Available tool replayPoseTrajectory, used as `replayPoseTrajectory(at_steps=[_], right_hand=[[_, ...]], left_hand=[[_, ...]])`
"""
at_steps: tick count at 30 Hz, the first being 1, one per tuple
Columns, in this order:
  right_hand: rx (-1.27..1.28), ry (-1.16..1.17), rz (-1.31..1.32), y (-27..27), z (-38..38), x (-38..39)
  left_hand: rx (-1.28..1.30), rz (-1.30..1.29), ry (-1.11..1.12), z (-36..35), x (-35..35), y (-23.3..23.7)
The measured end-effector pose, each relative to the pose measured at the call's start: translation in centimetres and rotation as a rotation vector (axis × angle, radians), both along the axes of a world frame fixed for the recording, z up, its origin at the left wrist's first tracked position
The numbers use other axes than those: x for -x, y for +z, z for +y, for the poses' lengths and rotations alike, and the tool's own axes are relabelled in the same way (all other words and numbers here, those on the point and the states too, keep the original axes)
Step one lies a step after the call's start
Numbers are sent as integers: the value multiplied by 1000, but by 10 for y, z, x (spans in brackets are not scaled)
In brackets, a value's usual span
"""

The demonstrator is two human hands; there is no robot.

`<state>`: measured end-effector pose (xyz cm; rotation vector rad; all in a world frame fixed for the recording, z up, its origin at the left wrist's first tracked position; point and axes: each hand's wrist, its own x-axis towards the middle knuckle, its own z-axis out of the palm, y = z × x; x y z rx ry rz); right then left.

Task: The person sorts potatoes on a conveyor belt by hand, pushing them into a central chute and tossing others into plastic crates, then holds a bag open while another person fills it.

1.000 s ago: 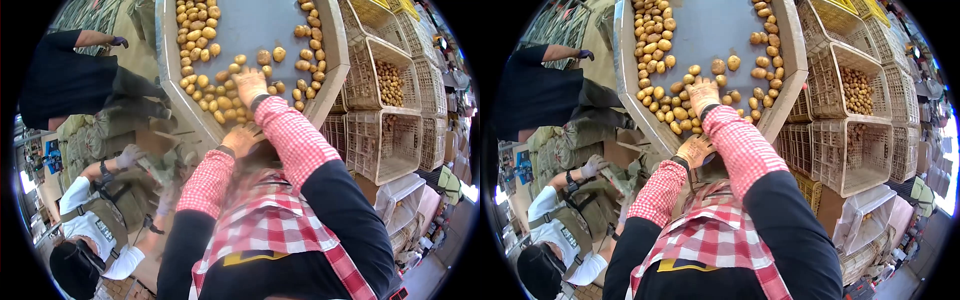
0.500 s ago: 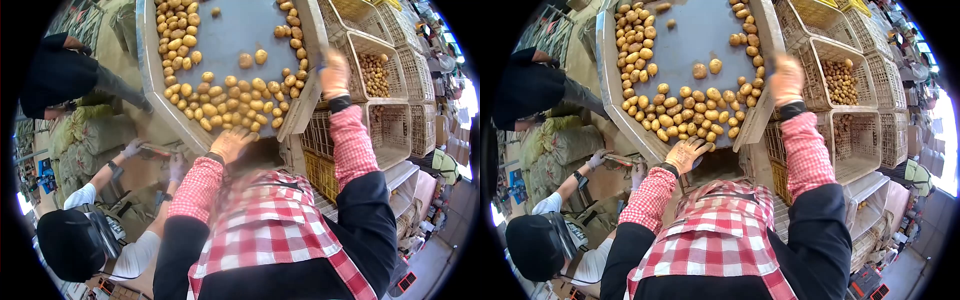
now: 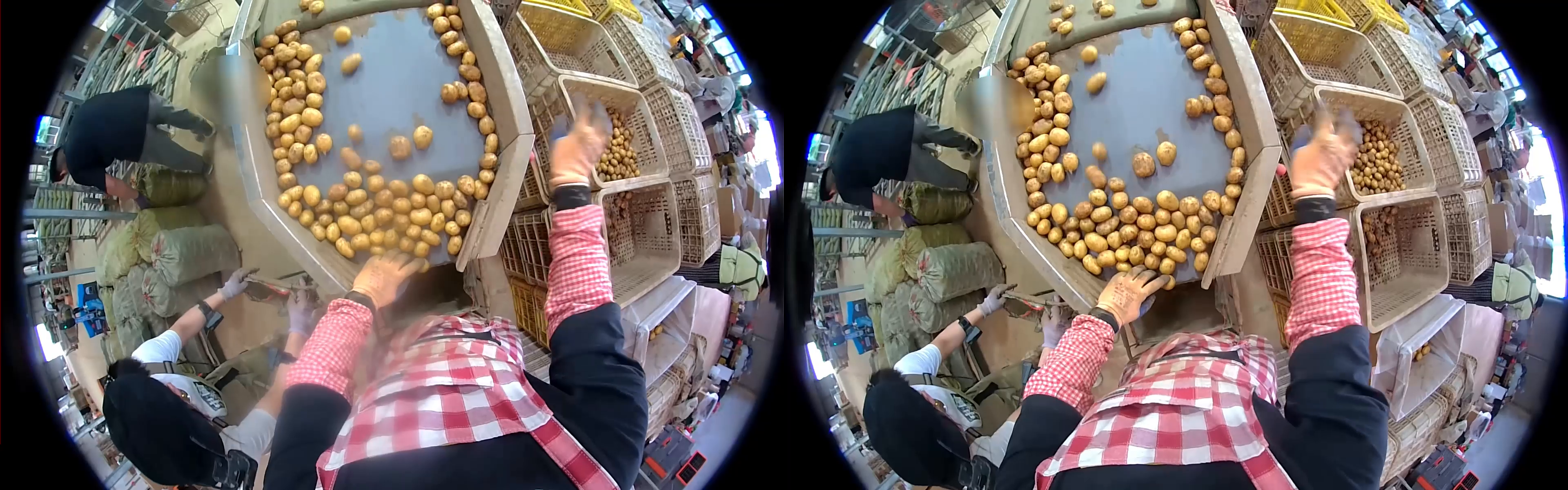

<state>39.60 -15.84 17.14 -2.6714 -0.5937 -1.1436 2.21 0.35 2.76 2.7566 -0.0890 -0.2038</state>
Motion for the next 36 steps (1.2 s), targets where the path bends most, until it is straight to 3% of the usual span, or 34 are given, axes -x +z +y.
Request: replayPoseTrajectory(at_steps=[2, 4, 6, 8, 10, 12, 13, 14, 16, 18, 19, 20, 22, 24, 25, 26, 28, 30, 32, 34, 36], right_hand=[[-112, 171, 58, 5, 5, -15], [-81, 610, 388, -51, 30, -34], [-33, 638, 634, -63, 79, -14], [-123, 426, 754, -96, 112, -20], [-34, 299, 661, -145, 138, -24], [151, 240, 879, -118, 157, 4], [45, 409, 891, -117, 155, 2], [52, 411, 895, -109, 155, -7], [-235, 642, 713, -94, 165, -34], [-260, 441, 581, -95, 185, -73], [-254, 443, 565, -126, 194, -100], [-122, 475, 474, -129, 207, -97], [57, 629, 553, -125, 224, -86], [-512, 979, 1085, -114, 251, -80], [-408, 832, 897, -78, 261, -56], [-292, 713, 653, -99, 281, -61], [-193, 670, 725, -147, 328, -61], [-122, 887, 1004, -127, 361, -7], [194, 935, 1209, -75, 377, 76], [564, 1083, 880, -67, 374, 146], [531, 1021, 651, -110, 359, 210]], left_hand=[[12, 64, 7, 0, -1, 2], [-52, 127, -33, 1, 0, -2], [-41, 149, -16, 2, -1, 2], [-26, 118, 4, 1, 0, -2], [7, 139, 23, 1, 0, -8], [75, 129, 39, 2, -6, 9], [66, 128, 30, 2, -5, 6], [72, 130, 34, 2, -4, 1], [2, 125, 2, 3, -3, -8], [33, 148, 34, 2, -1, -6], [29, 152, 18, 3, -3, -3], [26, 155, 3, 5, -6, -2], [15, 191, 8, 7, -8, -5], [49, 112, 23, 7, -4, -11], [27, 149, 24, 6, -4, -9], [37, 161, 38, 6, -4, -7], [24, 97, 46, 7, -4, -5], [32, 96, 71, 6, 1, -15], [22, 131, 37, 7, 2, -18], [104, 84, 70, 8, 4, -17], [-9, 166, 19, 9, 4, -16]])
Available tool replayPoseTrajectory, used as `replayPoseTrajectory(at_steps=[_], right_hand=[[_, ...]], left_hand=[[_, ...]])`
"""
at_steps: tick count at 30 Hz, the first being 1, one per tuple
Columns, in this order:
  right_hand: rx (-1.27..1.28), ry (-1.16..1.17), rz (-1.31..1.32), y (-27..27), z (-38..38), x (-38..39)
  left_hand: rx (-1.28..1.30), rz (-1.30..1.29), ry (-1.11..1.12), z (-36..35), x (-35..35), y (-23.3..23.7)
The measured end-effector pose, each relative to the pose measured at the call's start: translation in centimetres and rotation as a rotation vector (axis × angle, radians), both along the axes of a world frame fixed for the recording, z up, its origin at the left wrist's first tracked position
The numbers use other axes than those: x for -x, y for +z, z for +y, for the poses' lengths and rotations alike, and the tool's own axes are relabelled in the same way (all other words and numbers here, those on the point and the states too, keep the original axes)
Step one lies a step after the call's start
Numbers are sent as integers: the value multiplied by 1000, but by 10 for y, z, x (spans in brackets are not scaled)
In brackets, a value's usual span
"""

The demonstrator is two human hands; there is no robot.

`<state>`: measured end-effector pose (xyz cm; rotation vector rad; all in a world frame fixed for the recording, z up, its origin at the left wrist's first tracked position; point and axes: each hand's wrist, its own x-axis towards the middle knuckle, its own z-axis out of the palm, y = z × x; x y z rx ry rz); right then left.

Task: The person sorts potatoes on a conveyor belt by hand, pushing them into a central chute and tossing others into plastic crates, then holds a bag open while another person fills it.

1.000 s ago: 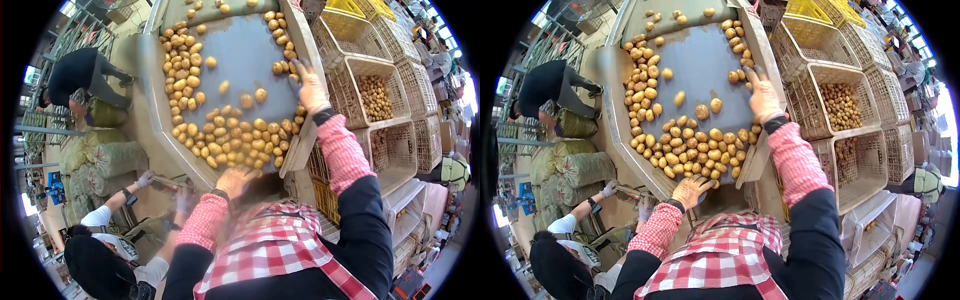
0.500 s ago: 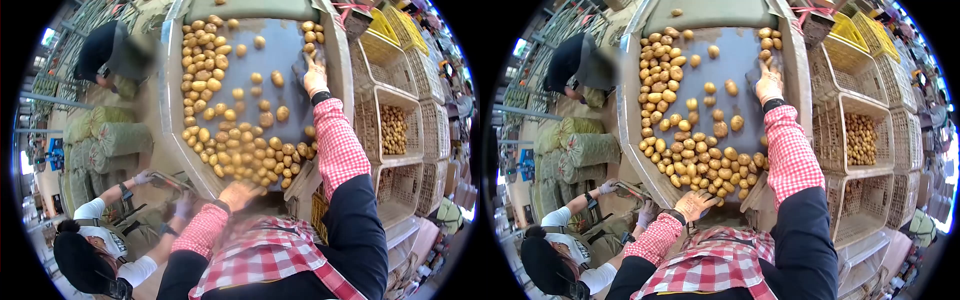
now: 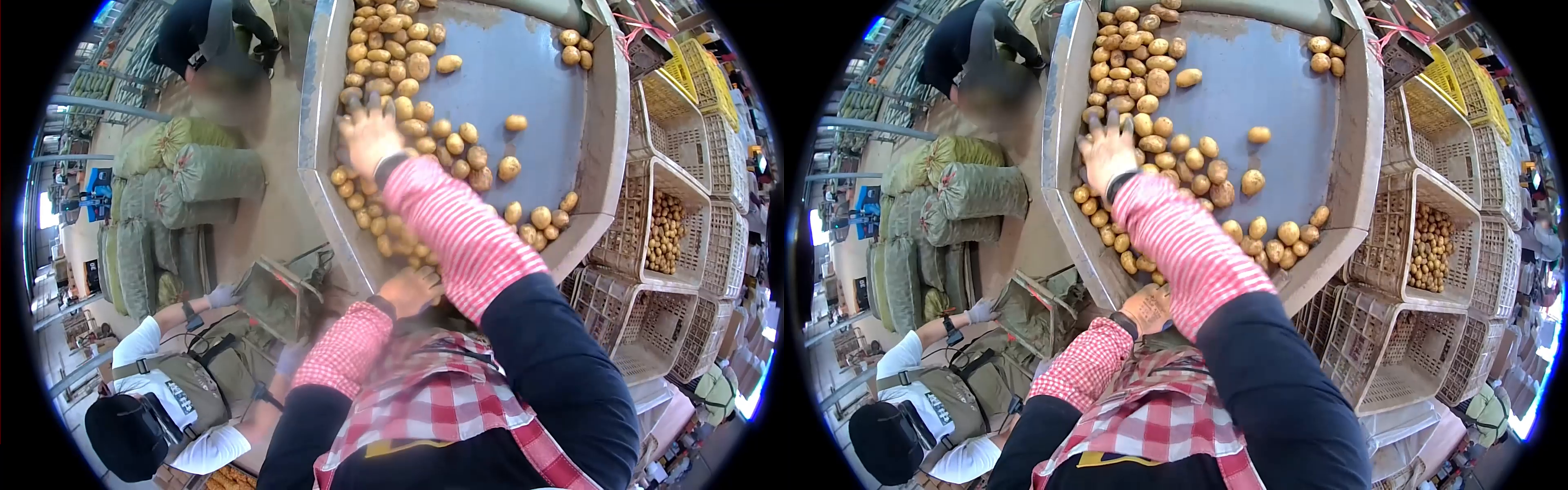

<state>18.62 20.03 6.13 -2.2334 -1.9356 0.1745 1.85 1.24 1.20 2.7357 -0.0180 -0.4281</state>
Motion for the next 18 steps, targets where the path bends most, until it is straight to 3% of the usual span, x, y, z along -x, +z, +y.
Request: replayPoseTrajectory(at_steps=[2, 4, 5, 6, 8, 10, 12, 14, 16, 18], right_hand=[[56, 9, -56, -24, -26, 29], [-11, -22, -35, -40, -56, 30], [75, -11, 16, -28, -69, 17], [163, -2, 67, -15, -83, 2], [113, -96, -74, -14, -113, -28], [253, -241, -183, 0, -148, -60], [168, -373, -88, 5, -191, -89], [209, -540, -70, 10, -236, -104], [306, -590, -95, -11, -274, -123], [511, -595, -158, 6, -290, -104]], left_hand=[[-42, 34, -10, 5, -4, 6], [103, 164, 39, 4, -4, 6], [-8, -15, 29, 2, -1, 7], [-18, 128, -8, -1, 0, 6], [-28, 22, 4, -2, 1, 5], [-49, 24, 17, -3, 1, 11], [-24, -66, 38, -2, 5, 8], [41, -351, 157, -4, 9, -2], [-108, -298, 266, 1, 5, 11], [-155, -312, 622, 2, -10, 19]])
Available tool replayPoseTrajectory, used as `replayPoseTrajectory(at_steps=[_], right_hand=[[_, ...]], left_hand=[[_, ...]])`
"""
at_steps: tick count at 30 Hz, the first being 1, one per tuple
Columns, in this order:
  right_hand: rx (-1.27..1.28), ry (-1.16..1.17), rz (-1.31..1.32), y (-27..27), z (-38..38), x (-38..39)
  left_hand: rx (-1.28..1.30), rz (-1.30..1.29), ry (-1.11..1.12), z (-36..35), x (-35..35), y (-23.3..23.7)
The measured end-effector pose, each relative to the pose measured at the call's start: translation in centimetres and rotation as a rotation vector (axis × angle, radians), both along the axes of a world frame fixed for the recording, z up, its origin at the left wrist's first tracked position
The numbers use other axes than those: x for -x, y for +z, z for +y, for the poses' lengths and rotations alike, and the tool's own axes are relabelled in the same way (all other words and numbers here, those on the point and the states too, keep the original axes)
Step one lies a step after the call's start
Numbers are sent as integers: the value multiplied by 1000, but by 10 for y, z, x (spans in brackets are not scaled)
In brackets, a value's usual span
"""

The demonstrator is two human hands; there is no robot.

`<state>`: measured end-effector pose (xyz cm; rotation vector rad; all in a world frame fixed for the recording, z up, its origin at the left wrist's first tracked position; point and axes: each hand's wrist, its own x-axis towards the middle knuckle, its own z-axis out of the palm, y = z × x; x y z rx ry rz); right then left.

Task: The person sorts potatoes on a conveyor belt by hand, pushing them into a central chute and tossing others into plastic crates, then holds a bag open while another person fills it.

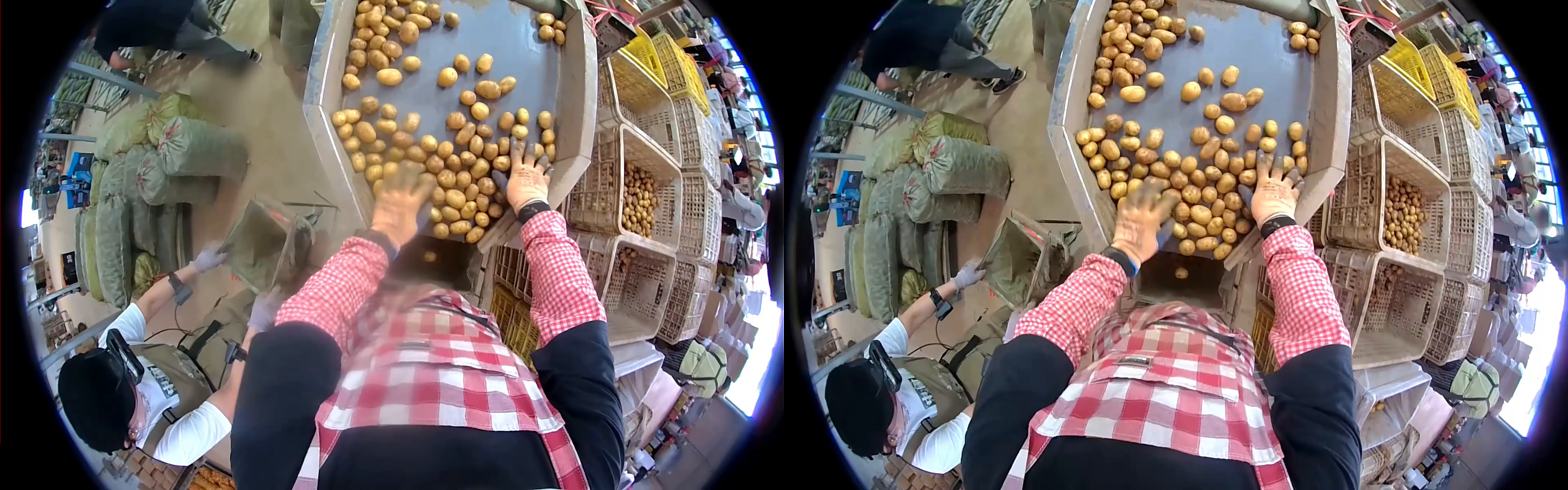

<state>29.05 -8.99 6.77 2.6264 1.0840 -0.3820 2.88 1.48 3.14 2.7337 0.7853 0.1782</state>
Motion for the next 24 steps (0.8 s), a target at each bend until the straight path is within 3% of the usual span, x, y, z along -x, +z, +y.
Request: replayPoseTrajectory(at_steps=[2, 4, 6, 12, 14, 15, 17, 18, 20, 21, 22, 24], right_hand=[[-42, 13, -3, -13, -9, 16], [-38, 23, 52, -30, -18, 31], [98, 31, 124, -1, -17, 52], [90, 257, -30, -18, -40, 69], [240, 305, 27, -4, -42, 83], [196, 310, 13, -11, -48, 91], [218, 353, 50, -25, -54, 104], [214, 354, 86, -28, -57, 114], [139, 412, 68, -25, -61, 134], [177, 437, 149, -26, -61, 139], [216, 463, 230, -18, -60, 144], [135, 467, 244, -6, -59, 145]], left_hand=[[21, 112, 137, 4, -4, -15], [-40, 256, 53, -5, -3, -9], [-15, 257, -29, -5, 1, 3], [109, 229, -300, -27, 22, -4], [213, 202, -398, -33, 25, -1], [215, 201, -408, -32, 24, -4], [20, -75, -282, -28, 15, -3], [83, 84, -192, -25, 11, 4], [146, 113, 68, -16, -3, 2], [124, 185, 43, -11, -3, -22], [123, 184, 46, -12, -1, -20], [30, 348, -158, -15, 8, -13]])
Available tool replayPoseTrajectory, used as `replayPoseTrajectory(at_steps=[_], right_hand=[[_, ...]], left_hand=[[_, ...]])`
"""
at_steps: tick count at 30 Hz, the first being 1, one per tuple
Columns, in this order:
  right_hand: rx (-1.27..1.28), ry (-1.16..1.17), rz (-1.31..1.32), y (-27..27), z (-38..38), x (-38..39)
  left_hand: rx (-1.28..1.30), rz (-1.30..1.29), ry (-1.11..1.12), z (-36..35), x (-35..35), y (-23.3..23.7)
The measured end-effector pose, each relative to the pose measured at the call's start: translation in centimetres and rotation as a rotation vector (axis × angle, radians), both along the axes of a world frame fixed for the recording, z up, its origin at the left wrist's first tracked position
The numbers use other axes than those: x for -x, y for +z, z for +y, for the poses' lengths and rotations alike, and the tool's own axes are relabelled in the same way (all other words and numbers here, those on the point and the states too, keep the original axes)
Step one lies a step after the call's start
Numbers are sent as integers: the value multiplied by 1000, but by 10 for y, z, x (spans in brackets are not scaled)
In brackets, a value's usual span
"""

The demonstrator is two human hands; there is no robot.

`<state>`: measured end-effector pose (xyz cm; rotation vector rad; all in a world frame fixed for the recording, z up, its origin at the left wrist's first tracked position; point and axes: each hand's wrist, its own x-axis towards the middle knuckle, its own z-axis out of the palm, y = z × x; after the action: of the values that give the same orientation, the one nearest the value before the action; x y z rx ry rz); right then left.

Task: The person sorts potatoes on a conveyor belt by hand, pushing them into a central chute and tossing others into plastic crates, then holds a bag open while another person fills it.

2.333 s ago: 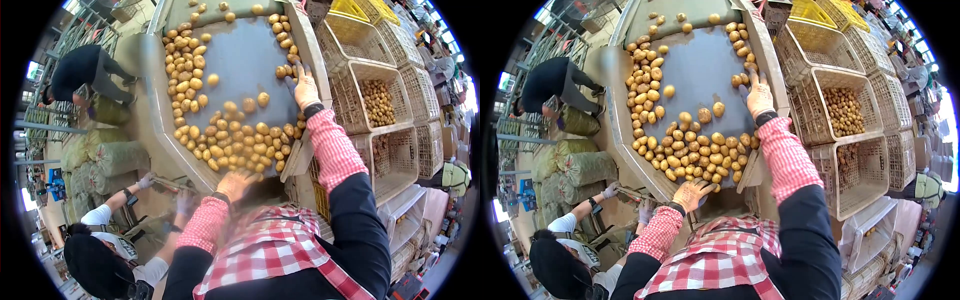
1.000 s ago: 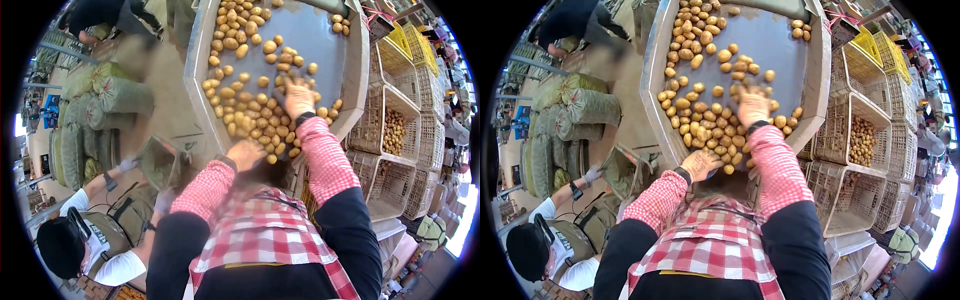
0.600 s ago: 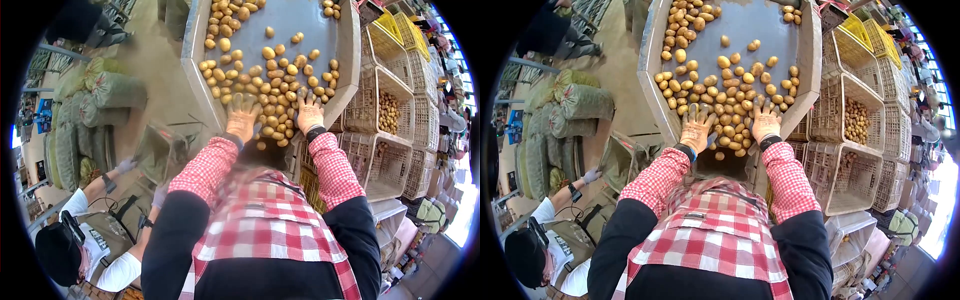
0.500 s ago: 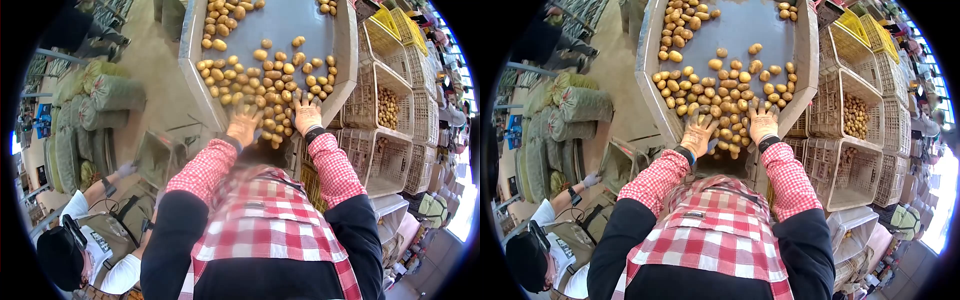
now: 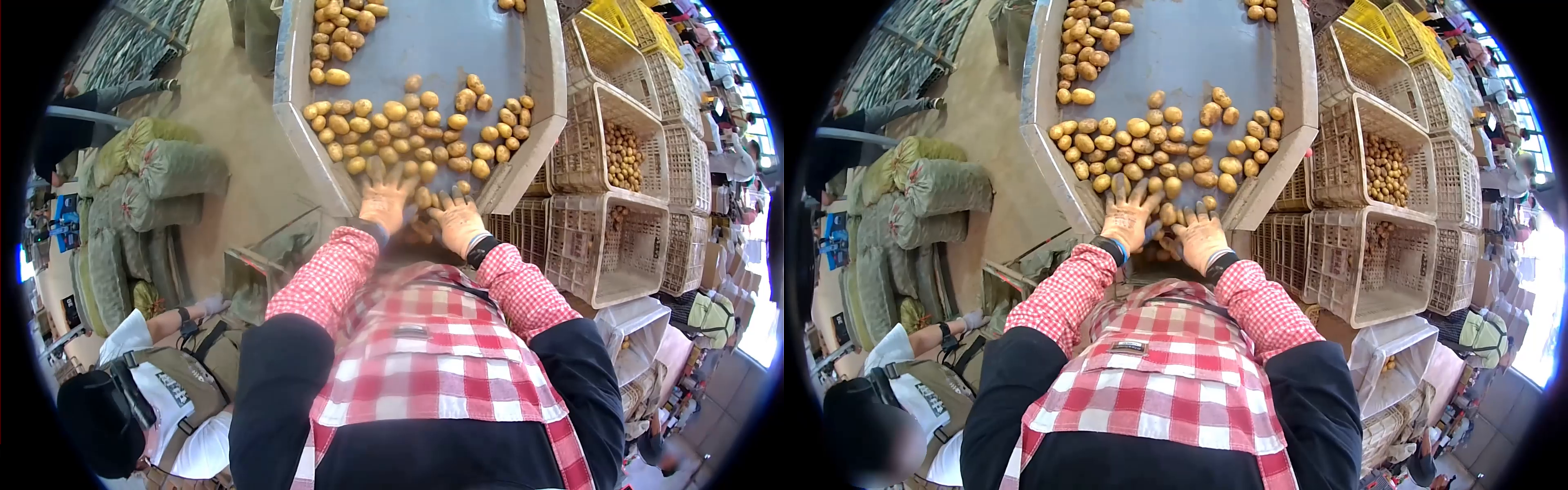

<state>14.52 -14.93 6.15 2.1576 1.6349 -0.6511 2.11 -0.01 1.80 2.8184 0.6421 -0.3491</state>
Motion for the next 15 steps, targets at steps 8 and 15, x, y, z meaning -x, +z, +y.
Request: replayPoseTrajectory(at_steps=[8, 15], right_hand=[[-170, -422, -64, 5, 19, -56], [-280, -338, -126, -20, 10, -35]], left_hand=[[343, 52, -330, 4, 15, -1], [-26, 30, -73, 10, 8, 22]])
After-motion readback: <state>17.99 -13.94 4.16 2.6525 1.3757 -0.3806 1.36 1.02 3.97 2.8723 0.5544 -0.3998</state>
